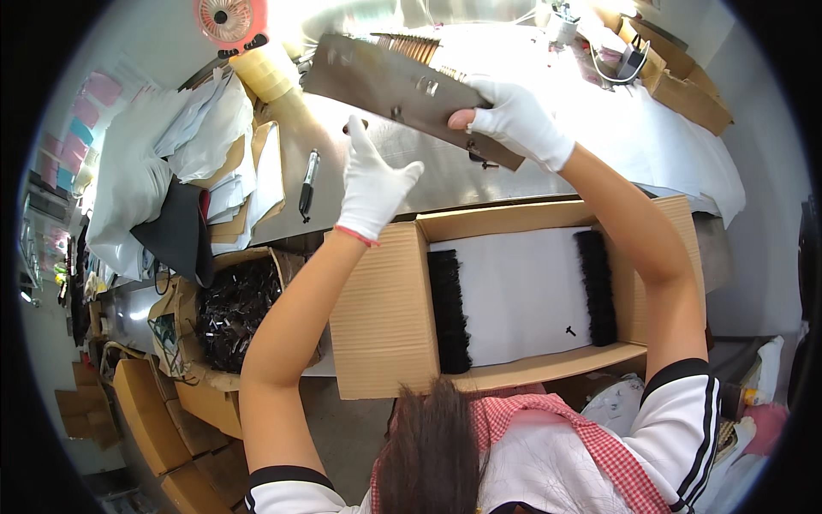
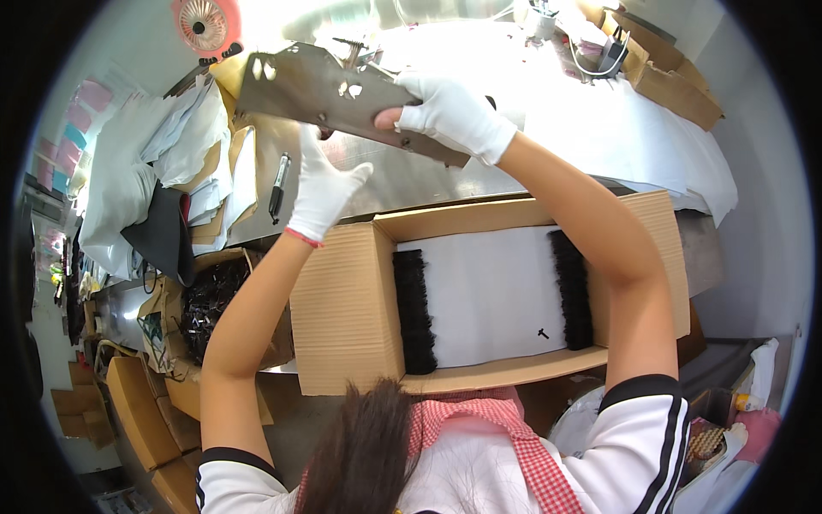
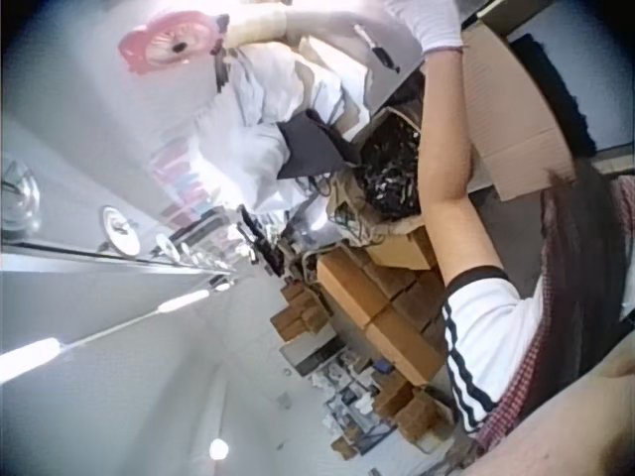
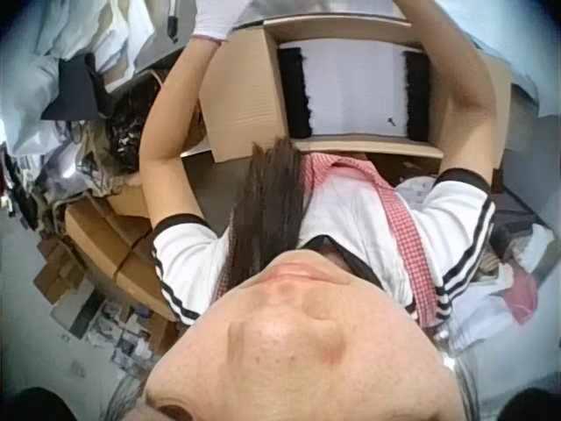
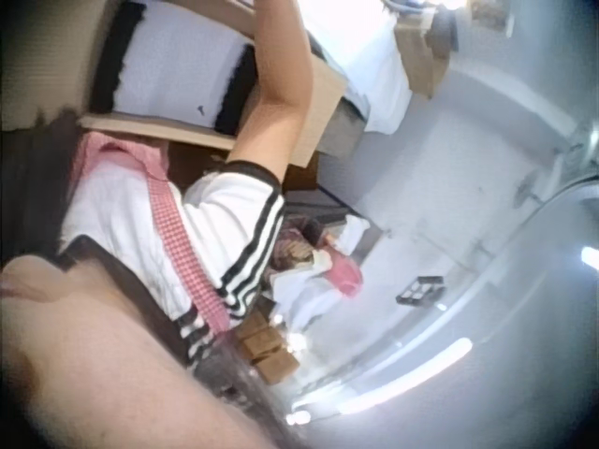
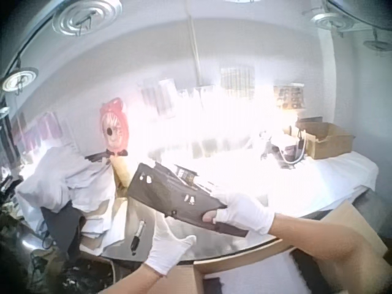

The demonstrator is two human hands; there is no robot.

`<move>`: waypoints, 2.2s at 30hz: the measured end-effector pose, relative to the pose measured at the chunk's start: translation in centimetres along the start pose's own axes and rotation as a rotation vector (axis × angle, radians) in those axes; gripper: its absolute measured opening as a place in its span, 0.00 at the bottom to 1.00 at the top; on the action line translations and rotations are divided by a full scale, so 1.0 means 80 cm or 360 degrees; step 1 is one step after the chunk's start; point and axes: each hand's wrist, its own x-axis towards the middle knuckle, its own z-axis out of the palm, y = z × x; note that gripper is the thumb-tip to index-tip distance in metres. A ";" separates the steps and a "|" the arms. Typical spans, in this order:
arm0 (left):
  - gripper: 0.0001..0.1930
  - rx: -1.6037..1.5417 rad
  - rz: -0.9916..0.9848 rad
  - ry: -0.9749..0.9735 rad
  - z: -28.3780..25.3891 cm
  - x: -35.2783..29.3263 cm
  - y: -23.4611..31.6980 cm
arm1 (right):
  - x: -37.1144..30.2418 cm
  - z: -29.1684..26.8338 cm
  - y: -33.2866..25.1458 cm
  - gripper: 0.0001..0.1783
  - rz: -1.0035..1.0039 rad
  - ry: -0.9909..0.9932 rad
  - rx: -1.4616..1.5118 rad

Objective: The person repeatedly picks up black sunglasses from a cardboard box, places them into a metal rack, and then removes them to return to the box. This cycle continues throughout the clip without a visible final assembly or packaging state.

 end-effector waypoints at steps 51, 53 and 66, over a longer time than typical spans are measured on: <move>0.42 0.0698 0.0434 -0.1339 -0.134 0.189 -0.013 | -0.077 0.105 0.001 0.18 0.0286 0.0625 0.0584; 0.41 0.0823 0.0457 -0.1231 -0.136 0.173 0.002 | -0.087 0.105 0.013 0.18 0.0311 0.0671 0.0501; 0.46 0.1304 0.0423 -0.0034 -0.343 -0.018 -0.068 | -0.051 0.166 0.022 0.10 0.0112 0.0375 0.0350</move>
